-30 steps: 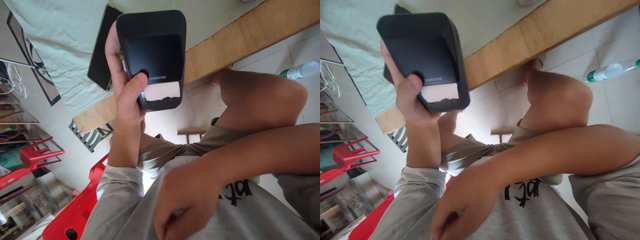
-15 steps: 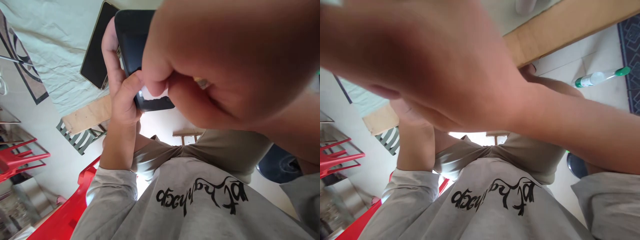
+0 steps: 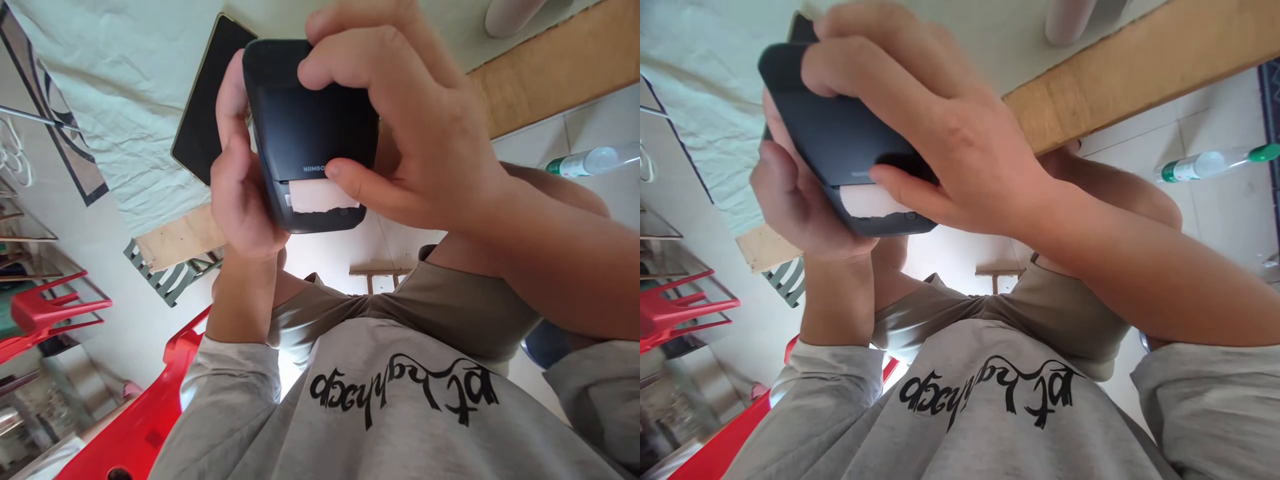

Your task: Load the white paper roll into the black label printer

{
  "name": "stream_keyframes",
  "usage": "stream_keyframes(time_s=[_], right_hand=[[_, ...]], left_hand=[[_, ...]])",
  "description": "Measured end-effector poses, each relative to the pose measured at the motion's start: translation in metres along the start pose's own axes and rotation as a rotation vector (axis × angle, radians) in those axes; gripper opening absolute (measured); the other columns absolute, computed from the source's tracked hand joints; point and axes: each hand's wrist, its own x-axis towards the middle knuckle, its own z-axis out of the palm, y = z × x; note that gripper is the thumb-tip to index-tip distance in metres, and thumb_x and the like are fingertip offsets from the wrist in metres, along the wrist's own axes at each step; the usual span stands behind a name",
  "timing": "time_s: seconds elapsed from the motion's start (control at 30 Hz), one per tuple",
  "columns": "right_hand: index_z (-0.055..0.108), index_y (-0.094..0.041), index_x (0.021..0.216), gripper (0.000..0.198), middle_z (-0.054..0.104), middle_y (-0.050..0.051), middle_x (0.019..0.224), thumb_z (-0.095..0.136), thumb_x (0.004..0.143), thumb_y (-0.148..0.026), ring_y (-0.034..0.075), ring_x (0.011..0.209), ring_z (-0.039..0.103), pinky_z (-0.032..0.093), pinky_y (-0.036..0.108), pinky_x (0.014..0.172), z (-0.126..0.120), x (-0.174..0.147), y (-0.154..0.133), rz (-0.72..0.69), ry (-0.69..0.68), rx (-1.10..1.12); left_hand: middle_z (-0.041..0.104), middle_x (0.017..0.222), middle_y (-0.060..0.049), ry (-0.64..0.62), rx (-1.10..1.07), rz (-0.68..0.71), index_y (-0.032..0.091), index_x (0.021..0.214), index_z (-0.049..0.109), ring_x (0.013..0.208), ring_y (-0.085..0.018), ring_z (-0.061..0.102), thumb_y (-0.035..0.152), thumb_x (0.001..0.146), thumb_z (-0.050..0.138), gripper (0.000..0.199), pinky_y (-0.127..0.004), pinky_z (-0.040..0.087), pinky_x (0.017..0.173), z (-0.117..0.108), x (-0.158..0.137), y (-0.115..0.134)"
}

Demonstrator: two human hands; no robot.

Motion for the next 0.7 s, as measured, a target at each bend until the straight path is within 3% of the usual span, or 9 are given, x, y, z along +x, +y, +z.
stream_keyframes(time_s=[0.1,0.2,0.27,0.4,0.53,0.6,0.7], right_hand=[[0.055,-0.008,0.153,0.062,0.055,0.01,0.164,0.036,0.113,-0.051,0.007,0.163,0.054,0.043,0.023,0.144,0.004,-0.001,0.001,0.032,0.014,0.033],[0.054,-0.009,0.157,0.068,0.051,0.011,0.169,0.038,0.111,-0.057,0.011,0.168,0.049,0.04,0.026,0.147,0.008,-0.001,0.0,0.085,0.034,0.055],[0.05,-0.011,0.163,0.075,0.049,0.01,0.172,0.037,0.11,-0.061,0.013,0.172,0.045,0.038,0.026,0.15,0.009,-0.001,-0.001,0.14,0.015,0.062],[0.046,-0.026,0.167,0.072,0.043,0.002,0.177,0.042,0.105,-0.063,0.012,0.177,0.037,0.032,0.028,0.152,0.006,0.003,-0.004,0.256,-0.093,0.092],[0.049,-0.034,0.163,0.066,0.045,-0.006,0.176,0.05,0.102,-0.059,0.008,0.176,0.036,0.03,0.022,0.151,0.001,0.007,-0.006,0.268,-0.115,0.159],[0.059,-0.03,0.155,0.062,0.047,-0.006,0.175,0.055,0.1,-0.058,0.009,0.175,0.038,0.031,0.022,0.15,0.0,0.009,-0.005,0.277,-0.117,0.175],[0.073,-0.012,0.124,0.059,0.05,-0.002,0.171,0.054,0.096,-0.061,0.013,0.172,0.041,0.034,0.025,0.147,0.003,0.009,-0.003,0.283,-0.1,0.184]], left_hand=[[0.074,0.145,-0.001,-0.191,0.019,0.094,0.035,0.14,0.075,0.155,-0.034,0.06,0.073,0.098,0.063,0.057,-0.054,0.041,0.143,-0.001,0.001,0.007],[0.076,0.145,0.003,-0.144,-0.003,0.082,0.037,0.139,0.075,0.148,-0.031,0.066,0.058,0.102,0.059,0.045,-0.054,0.048,0.139,-0.006,0.003,0.01],[0.078,0.145,0.001,-0.098,-0.035,0.004,0.034,0.135,0.077,0.151,-0.031,0.064,0.051,0.105,0.056,0.04,-0.052,0.045,0.141,-0.002,-0.001,0.015],[0.08,0.14,-0.007,-0.027,-0.06,-0.201,0.024,0.124,0.082,0.167,-0.039,0.049,0.064,0.107,0.063,0.047,-0.053,0.039,0.145,0.019,-0.017,0.032],[0.082,0.137,-0.003,-0.056,-0.034,-0.209,0.029,0.113,0.084,0.165,-0.042,0.049,0.077,0.1,0.069,0.052,-0.053,0.044,0.141,0.03,-0.023,0.042],[0.082,0.134,-0.004,-0.052,-0.022,-0.233,0.029,0.114,0.084,0.161,-0.042,0.053,0.075,0.103,0.066,0.051,-0.053,0.045,0.14,0.031,-0.022,0.045],[0.082,0.131,-0.006,-0.007,-0.03,-0.253,0.026,0.115,0.084,0.155,-0.039,0.058,0.065,0.112,0.055,0.049,-0.052,0.047,0.138,0.032,-0.022,0.047]])
